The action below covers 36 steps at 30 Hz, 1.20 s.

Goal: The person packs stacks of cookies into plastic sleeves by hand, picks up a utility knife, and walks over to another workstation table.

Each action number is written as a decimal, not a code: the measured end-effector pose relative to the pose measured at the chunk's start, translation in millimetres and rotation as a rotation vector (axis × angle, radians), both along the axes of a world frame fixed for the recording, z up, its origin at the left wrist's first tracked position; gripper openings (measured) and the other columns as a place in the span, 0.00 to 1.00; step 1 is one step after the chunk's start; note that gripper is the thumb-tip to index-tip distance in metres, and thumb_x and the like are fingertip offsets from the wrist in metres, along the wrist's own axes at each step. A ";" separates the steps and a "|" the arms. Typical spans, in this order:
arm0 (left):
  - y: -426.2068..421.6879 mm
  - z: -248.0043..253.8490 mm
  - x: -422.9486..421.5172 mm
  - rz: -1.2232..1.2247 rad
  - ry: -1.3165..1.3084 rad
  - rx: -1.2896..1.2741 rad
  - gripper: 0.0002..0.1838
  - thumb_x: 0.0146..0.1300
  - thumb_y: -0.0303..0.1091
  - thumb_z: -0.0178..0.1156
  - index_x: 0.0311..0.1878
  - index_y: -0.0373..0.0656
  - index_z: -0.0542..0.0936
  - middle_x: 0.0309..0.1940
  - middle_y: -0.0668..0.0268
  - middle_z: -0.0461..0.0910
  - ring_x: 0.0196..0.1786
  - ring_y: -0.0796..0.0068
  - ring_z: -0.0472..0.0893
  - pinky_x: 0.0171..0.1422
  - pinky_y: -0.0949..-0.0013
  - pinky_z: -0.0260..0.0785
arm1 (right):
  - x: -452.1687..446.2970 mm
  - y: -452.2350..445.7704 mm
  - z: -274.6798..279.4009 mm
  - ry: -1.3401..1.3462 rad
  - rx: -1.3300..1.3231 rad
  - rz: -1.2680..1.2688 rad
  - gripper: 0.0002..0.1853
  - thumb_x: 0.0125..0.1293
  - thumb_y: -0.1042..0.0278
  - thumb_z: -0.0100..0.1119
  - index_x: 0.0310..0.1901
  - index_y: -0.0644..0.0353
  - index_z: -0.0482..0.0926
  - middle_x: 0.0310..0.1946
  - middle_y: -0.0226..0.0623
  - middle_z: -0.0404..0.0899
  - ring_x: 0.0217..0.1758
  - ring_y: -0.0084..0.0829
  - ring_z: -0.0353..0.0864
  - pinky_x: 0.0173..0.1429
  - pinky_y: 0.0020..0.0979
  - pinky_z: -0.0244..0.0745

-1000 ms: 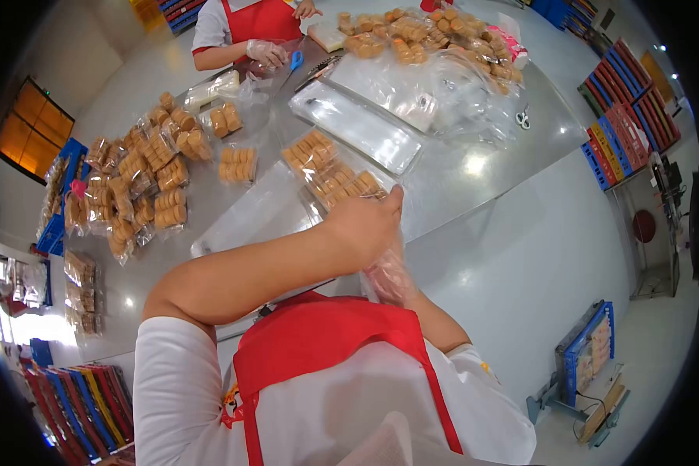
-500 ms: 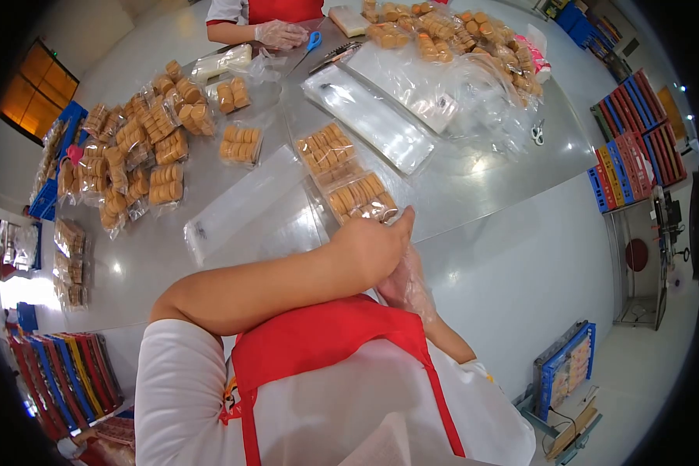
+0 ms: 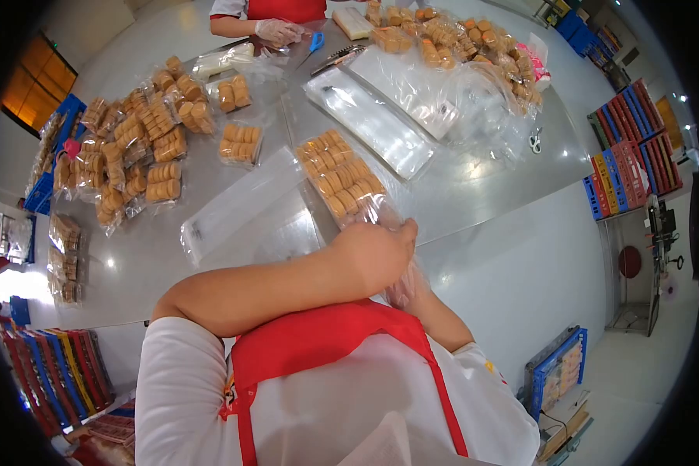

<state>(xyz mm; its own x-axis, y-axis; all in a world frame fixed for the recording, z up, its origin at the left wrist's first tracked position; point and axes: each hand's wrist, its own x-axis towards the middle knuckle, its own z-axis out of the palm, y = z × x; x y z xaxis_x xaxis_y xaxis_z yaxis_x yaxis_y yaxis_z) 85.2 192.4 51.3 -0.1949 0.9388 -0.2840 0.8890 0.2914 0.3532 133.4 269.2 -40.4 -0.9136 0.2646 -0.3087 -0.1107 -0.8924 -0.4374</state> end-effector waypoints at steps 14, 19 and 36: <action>-77.8 89.5 -191.9 0.611 -1.010 0.669 0.30 0.59 0.34 0.60 0.66 0.39 0.73 0.55 0.61 0.79 0.41 0.69 0.78 0.48 0.65 0.73 | -94.2 4.8 208.7 0.213 2.418 0.304 0.13 0.64 0.62 0.61 0.36 0.66 0.83 0.25 0.41 0.80 0.31 0.37 0.80 0.39 0.38 0.74; -109.6 6.5 -175.8 0.402 -1.468 1.272 0.39 0.65 0.54 0.62 0.74 0.45 0.62 0.64 0.64 0.71 0.58 0.68 0.75 0.56 0.65 0.71 | -109.8 -5.4 295.7 0.324 2.131 0.524 0.12 0.62 0.61 0.63 0.30 0.62 0.82 0.21 0.33 0.75 0.26 0.29 0.73 0.35 0.33 0.67; -154.9 11.5 -82.3 0.200 -1.708 1.489 0.37 0.68 0.53 0.59 0.73 0.45 0.62 0.67 0.56 0.70 0.69 0.56 0.72 0.72 0.50 0.66 | -70.9 -30.7 223.5 0.721 1.582 -0.063 0.37 0.68 0.51 0.62 0.72 0.61 0.60 0.69 0.48 0.65 0.74 0.40 0.62 0.74 0.38 0.59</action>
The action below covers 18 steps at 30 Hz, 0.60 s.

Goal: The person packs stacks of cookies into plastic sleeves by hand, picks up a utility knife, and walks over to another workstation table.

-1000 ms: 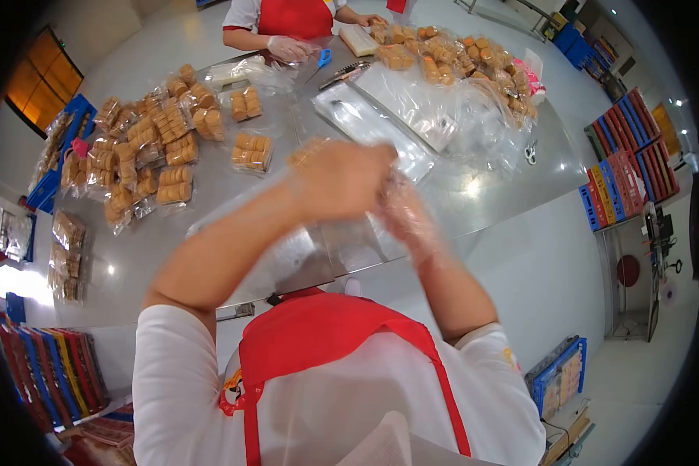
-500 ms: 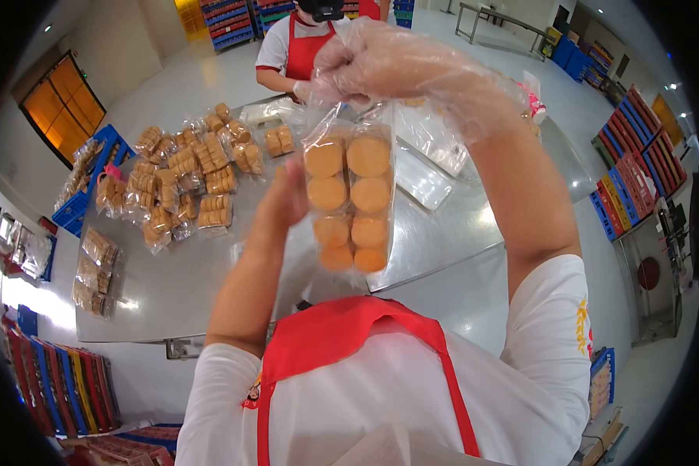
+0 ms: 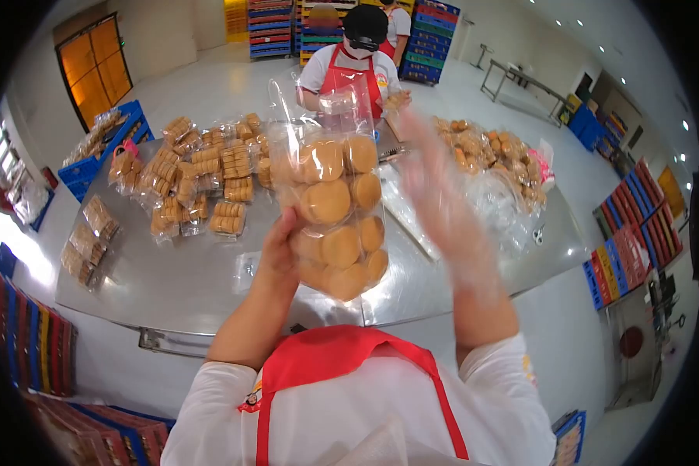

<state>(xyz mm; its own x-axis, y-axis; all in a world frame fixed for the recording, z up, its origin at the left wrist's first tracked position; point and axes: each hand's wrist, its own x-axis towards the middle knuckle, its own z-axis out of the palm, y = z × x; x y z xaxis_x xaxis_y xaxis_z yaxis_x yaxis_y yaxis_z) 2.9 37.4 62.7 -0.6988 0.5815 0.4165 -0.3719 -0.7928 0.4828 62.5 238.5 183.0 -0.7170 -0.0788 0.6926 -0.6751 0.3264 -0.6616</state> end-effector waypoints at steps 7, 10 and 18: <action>20.8 30.2 14.3 0.444 0.217 -0.389 0.47 0.68 0.40 0.59 0.80 0.44 0.39 0.75 0.55 0.57 0.74 0.63 0.62 0.75 0.61 0.58 | 27.0 -36.3 -57.7 -0.427 -0.484 0.312 0.49 0.70 0.46 0.59 0.79 0.59 0.41 0.77 0.42 0.48 0.80 0.36 0.47 0.80 0.36 0.45; 23.7 38.2 22.7 0.536 0.360 -0.419 0.52 0.67 0.36 0.59 0.80 0.44 0.32 0.77 0.55 0.51 0.76 0.64 0.58 0.77 0.63 0.53 | 10.9 -24.7 -81.5 -0.364 -0.520 0.352 0.48 0.70 0.47 0.58 0.79 0.57 0.41 0.76 0.40 0.50 0.79 0.36 0.50 0.79 0.36 0.46; 11.6 9.2 10.3 0.611 0.624 -0.643 0.53 0.63 0.35 0.64 0.80 0.43 0.37 0.79 0.53 0.46 0.79 0.62 0.50 0.79 0.60 0.47 | 3.6 -22.8 -108.8 -0.368 -0.556 0.439 0.50 0.66 0.51 0.66 0.78 0.61 0.44 0.73 0.42 0.58 0.74 0.37 0.62 0.76 0.39 0.57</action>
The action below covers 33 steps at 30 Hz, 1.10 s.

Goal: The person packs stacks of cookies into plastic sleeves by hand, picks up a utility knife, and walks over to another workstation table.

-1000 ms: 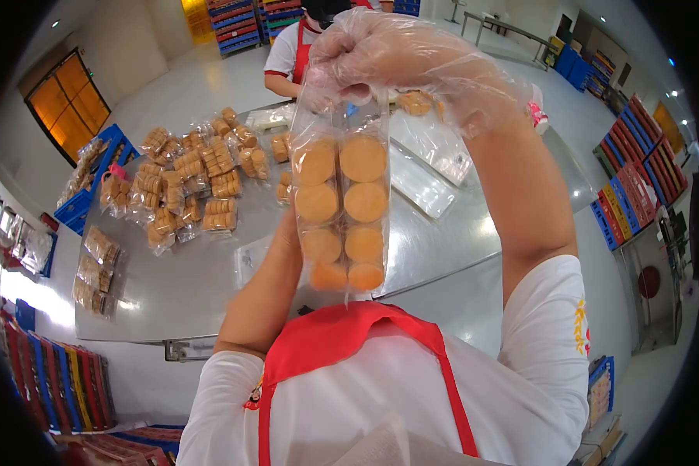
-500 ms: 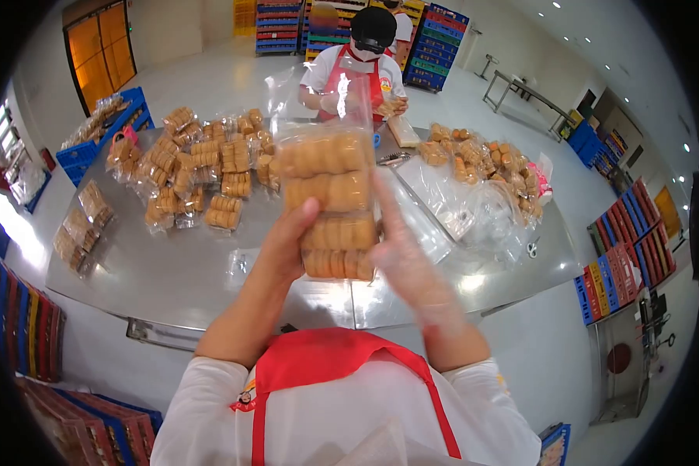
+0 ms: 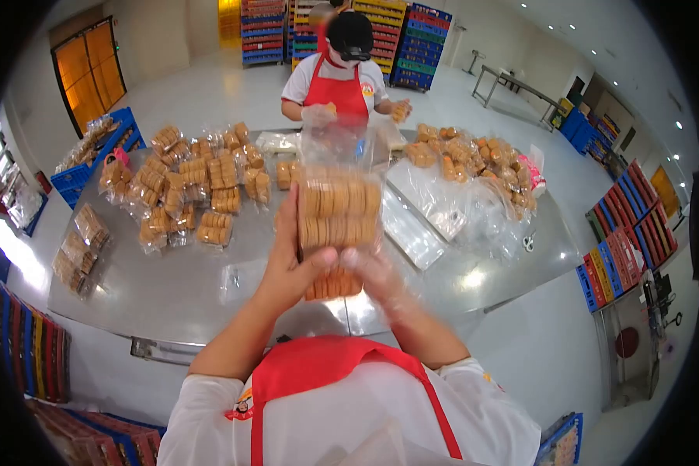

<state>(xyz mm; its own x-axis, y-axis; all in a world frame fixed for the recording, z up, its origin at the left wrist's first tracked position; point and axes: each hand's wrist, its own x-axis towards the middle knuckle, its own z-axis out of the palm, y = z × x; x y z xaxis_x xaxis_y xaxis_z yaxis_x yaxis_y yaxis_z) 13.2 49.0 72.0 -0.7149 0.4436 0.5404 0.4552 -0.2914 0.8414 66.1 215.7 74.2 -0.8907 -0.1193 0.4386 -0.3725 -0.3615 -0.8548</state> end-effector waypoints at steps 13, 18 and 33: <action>-35.9 -144.1 18.1 -0.129 -0.458 -0.113 0.55 0.61 0.28 0.68 0.80 0.43 0.38 0.75 0.58 0.56 0.76 0.65 0.59 0.77 0.61 0.56 | -8.6 -21.1 -162.2 0.053 0.129 0.007 0.69 0.58 0.49 0.75 0.77 0.48 0.20 0.70 0.46 0.59 0.71 0.40 0.66 0.73 0.40 0.63; -36.9 -148.0 31.4 -0.147 -0.583 -0.195 0.56 0.58 0.29 0.70 0.80 0.41 0.40 0.72 0.55 0.61 0.75 0.64 0.62 0.76 0.62 0.57 | 9.6 -26.6 -162.8 -0.167 -0.089 0.035 0.70 0.51 0.53 0.80 0.77 0.52 0.27 0.70 0.42 0.61 0.71 0.37 0.66 0.73 0.40 0.63; -50.9 -133.5 26.9 0.174 -0.338 -0.383 0.52 0.49 0.33 0.68 0.73 0.23 0.52 0.68 0.36 0.64 0.72 0.48 0.66 0.76 0.62 0.58 | 3.4 -44.1 -118.0 -0.176 0.068 0.029 0.67 0.54 0.79 0.74 0.77 0.47 0.24 0.71 0.48 0.59 0.72 0.44 0.66 0.72 0.43 0.69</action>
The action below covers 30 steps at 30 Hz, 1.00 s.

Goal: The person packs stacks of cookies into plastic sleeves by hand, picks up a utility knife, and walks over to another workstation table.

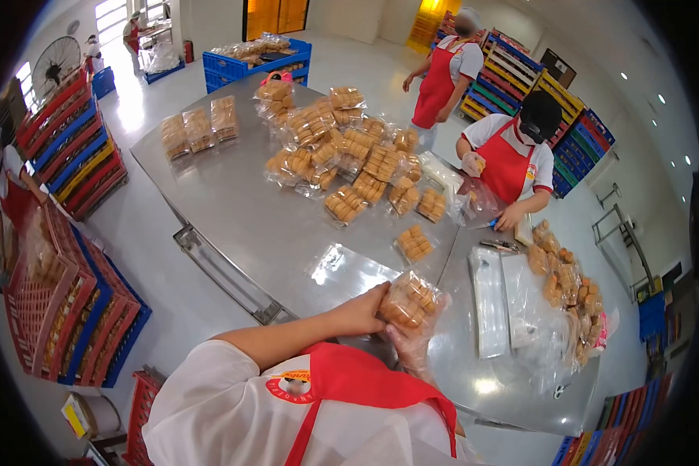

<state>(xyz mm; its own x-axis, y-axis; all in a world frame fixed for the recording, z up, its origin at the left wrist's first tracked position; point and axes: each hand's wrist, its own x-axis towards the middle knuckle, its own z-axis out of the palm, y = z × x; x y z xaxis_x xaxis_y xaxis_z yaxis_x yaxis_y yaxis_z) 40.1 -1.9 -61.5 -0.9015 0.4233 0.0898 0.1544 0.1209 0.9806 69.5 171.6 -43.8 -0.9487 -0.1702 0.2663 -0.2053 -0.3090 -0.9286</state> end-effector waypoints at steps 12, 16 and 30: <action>-88.4 90.0 29.7 0.012 -1.204 0.764 0.45 0.67 0.72 0.37 0.75 0.46 0.62 0.74 0.53 0.61 0.72 0.40 0.64 0.69 0.23 0.50 | -21.6 -33.0 78.8 0.723 0.907 0.310 0.48 0.39 0.61 0.78 0.68 0.48 0.67 0.57 0.51 0.69 0.59 0.54 0.71 0.63 0.49 0.70; -141.7 42.4 29.6 -0.285 -1.232 0.890 0.40 0.69 0.63 0.44 0.74 0.42 0.62 0.73 0.50 0.63 0.73 0.41 0.64 0.71 0.29 0.56 | -25.6 -70.0 70.8 0.996 0.842 0.524 0.48 0.39 0.68 0.77 0.68 0.39 0.68 0.58 0.55 0.68 0.60 0.57 0.70 0.61 0.54 0.71; -301.4 80.4 91.4 0.627 -0.558 0.998 0.36 0.62 0.29 0.54 0.73 0.54 0.56 0.61 0.58 0.72 0.56 0.50 0.80 0.54 0.39 0.76 | -35.0 -167.9 14.2 0.180 0.873 0.339 0.23 0.60 0.65 0.68 0.56 0.61 0.78 0.44 0.44 0.79 0.45 0.40 0.79 0.52 0.38 0.75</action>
<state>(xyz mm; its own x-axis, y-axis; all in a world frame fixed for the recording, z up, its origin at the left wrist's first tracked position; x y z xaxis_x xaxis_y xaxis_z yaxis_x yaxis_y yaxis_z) 131.6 -303.2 18.9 -0.9376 -0.1115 -0.3293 -0.1172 -0.7902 0.6015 34.6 3.7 -29.6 -0.7697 -0.6363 0.0520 -0.3940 0.4093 -0.8229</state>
